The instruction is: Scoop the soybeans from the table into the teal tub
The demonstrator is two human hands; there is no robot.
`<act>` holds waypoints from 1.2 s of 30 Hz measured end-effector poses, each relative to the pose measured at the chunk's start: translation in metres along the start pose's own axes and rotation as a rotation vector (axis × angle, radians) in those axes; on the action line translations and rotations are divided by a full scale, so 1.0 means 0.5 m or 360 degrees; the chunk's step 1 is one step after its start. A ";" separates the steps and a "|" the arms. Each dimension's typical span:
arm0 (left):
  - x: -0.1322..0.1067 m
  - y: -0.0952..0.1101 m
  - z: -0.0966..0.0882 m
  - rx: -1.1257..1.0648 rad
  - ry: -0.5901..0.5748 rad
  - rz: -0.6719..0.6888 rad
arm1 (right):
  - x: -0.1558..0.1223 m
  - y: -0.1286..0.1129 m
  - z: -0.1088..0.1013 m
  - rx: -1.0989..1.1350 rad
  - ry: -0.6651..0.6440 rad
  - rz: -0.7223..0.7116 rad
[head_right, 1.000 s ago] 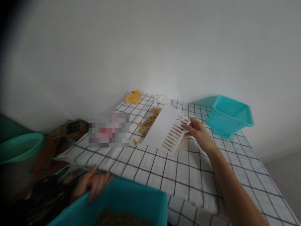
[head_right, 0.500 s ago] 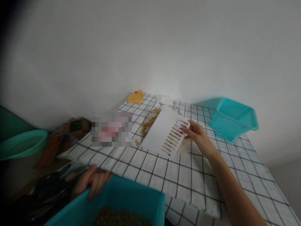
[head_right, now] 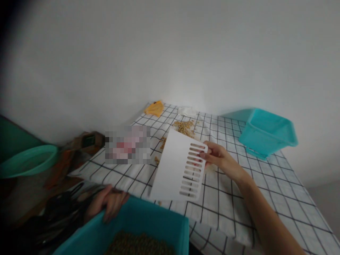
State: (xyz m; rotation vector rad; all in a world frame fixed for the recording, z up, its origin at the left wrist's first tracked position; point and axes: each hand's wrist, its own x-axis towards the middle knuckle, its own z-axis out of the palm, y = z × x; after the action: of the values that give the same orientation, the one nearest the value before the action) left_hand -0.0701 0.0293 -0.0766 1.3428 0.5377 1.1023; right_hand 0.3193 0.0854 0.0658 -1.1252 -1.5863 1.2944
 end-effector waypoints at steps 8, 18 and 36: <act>0.000 -0.003 0.000 0.0016 0.0022 -0.0011 | 0.010 0.006 -0.012 0.0076 0.0504 -0.0100; -0.004 -0.005 -0.004 0.0003 0.0005 0.0021 | 0.014 0.027 -0.005 -0.0009 0.0372 -0.0147; 0.006 0.002 0.013 -0.0039 0.0105 0.0061 | 0.014 0.009 -0.012 -0.0026 0.0601 -0.0219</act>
State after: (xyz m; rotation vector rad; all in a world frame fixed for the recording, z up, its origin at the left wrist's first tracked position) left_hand -0.0636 0.0286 -0.0736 1.3036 0.5470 1.1841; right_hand 0.3235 0.0941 0.0628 -1.1690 -1.3667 0.9170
